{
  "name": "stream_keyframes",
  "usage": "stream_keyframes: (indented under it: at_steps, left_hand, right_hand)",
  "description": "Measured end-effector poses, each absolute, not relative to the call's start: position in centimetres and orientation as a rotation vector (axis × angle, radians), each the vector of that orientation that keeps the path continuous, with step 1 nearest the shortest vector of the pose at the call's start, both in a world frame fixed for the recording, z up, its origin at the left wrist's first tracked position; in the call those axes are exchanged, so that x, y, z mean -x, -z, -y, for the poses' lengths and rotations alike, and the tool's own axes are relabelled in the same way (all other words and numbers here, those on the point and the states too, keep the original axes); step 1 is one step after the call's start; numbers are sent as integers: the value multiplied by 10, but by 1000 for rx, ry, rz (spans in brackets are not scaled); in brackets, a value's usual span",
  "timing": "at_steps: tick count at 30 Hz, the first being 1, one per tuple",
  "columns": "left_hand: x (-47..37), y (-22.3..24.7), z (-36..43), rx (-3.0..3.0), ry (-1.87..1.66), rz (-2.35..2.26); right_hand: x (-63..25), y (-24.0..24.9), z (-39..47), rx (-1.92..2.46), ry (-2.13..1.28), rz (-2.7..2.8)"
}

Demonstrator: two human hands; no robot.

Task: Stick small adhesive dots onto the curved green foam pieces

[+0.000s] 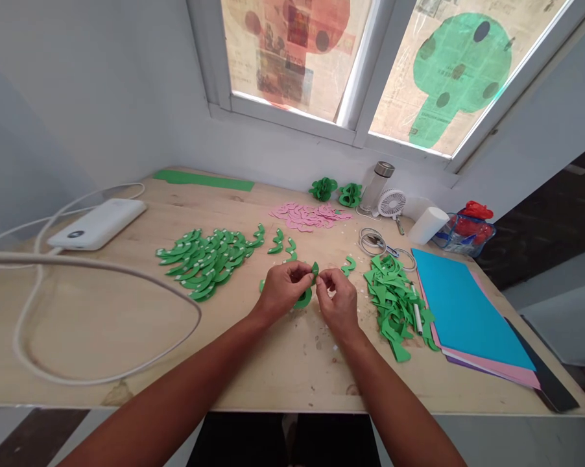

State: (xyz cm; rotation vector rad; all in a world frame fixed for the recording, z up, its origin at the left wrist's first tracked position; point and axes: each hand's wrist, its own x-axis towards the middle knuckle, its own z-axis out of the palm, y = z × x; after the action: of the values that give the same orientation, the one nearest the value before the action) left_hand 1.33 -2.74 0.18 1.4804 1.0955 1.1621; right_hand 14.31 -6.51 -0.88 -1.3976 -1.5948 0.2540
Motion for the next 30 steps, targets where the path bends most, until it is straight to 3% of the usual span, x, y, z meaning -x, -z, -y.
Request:
stream_keyframes:
  at_steps: [14,30]
  left_hand:
    - [-12,-7,33,-2028,-1122,-1169]
    - [-13,3,29,-1861,-1132,-1108]
  right_hand:
    - [-144,13,64,1474,-260,1585]
    - [-146,13,63,1500,-251,1596]
